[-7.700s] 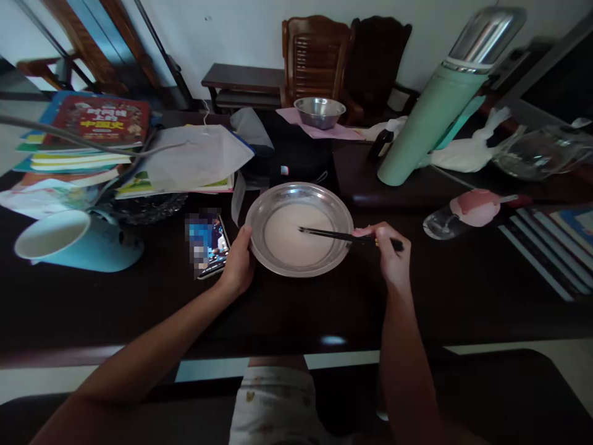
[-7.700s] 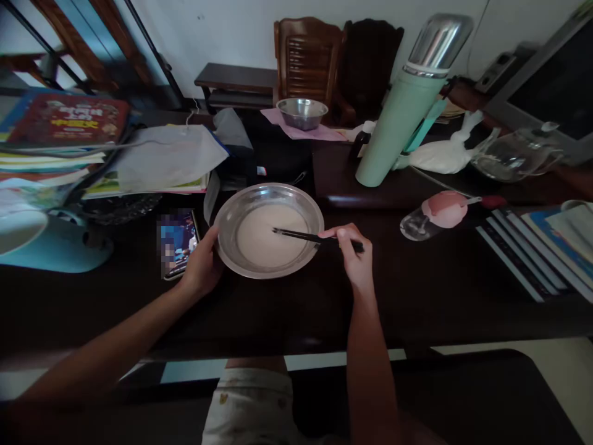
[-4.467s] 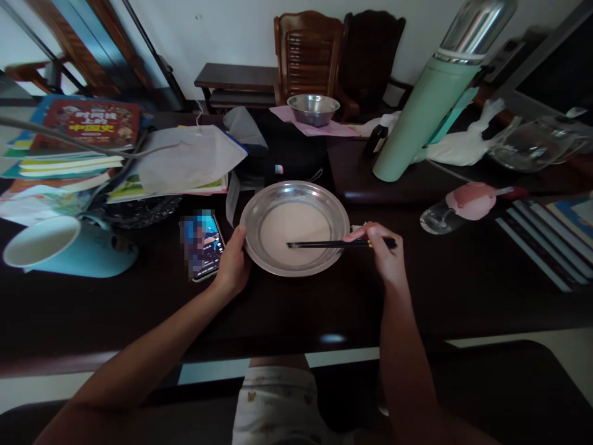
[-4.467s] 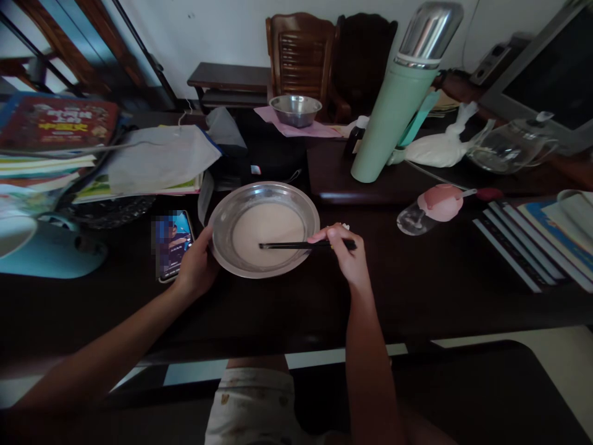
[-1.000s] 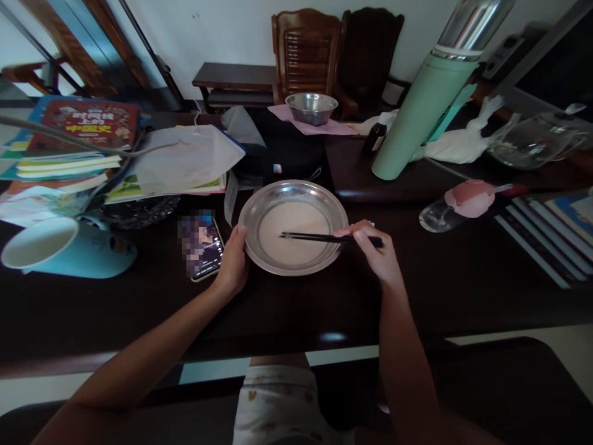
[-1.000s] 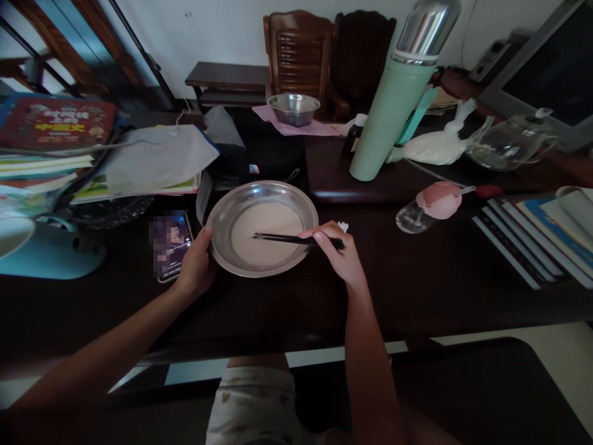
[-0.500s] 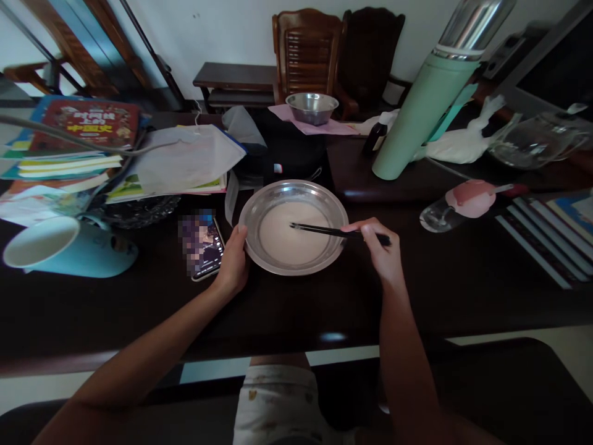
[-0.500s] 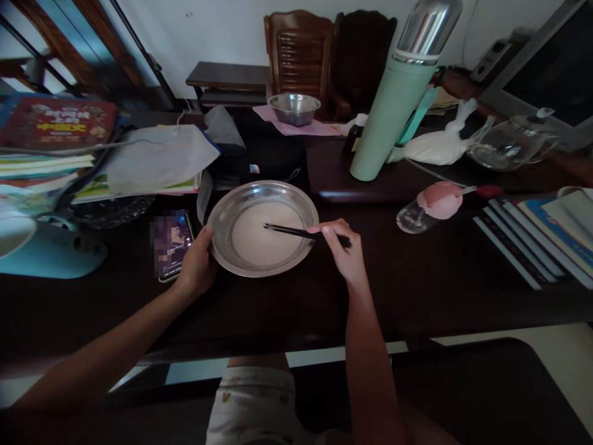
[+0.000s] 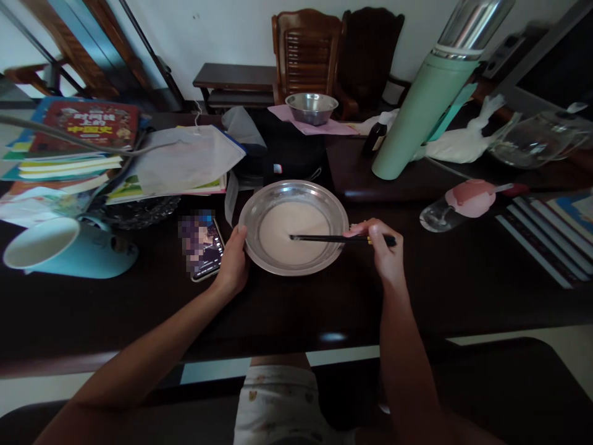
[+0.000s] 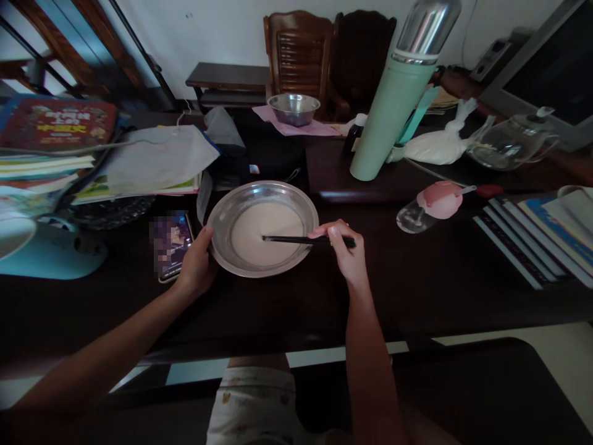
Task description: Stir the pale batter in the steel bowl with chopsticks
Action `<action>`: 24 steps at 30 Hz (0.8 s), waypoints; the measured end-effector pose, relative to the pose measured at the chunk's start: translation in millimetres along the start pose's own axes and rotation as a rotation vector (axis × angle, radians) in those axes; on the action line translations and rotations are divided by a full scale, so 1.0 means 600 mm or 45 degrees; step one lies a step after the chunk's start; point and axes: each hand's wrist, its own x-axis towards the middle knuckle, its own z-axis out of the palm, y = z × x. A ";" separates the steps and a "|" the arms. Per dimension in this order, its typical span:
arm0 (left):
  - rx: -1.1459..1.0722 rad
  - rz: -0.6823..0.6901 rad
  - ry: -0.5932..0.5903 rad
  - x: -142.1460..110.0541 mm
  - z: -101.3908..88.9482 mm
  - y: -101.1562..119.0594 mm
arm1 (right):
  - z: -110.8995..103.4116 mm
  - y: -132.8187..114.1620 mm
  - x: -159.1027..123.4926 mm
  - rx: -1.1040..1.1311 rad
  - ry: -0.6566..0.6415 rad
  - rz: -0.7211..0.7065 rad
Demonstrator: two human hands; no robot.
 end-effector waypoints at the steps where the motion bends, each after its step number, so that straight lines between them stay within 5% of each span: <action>1: -0.004 0.003 -0.005 0.000 0.000 0.000 | 0.001 -0.001 0.000 0.006 -0.057 -0.002; 5: -0.002 -0.001 -0.010 0.001 0.000 0.000 | 0.005 -0.002 0.004 -0.061 -0.203 -0.056; 11: 0.014 0.011 -0.013 0.002 -0.001 -0.001 | 0.000 -0.001 -0.001 0.007 0.041 -0.028; 17: 0.026 0.007 -0.032 0.001 -0.004 -0.001 | 0.005 -0.006 0.002 -0.063 -0.214 -0.034; 24: -0.016 -0.012 -0.017 -0.001 -0.002 0.001 | 0.000 -0.009 0.001 -0.048 -0.019 -0.017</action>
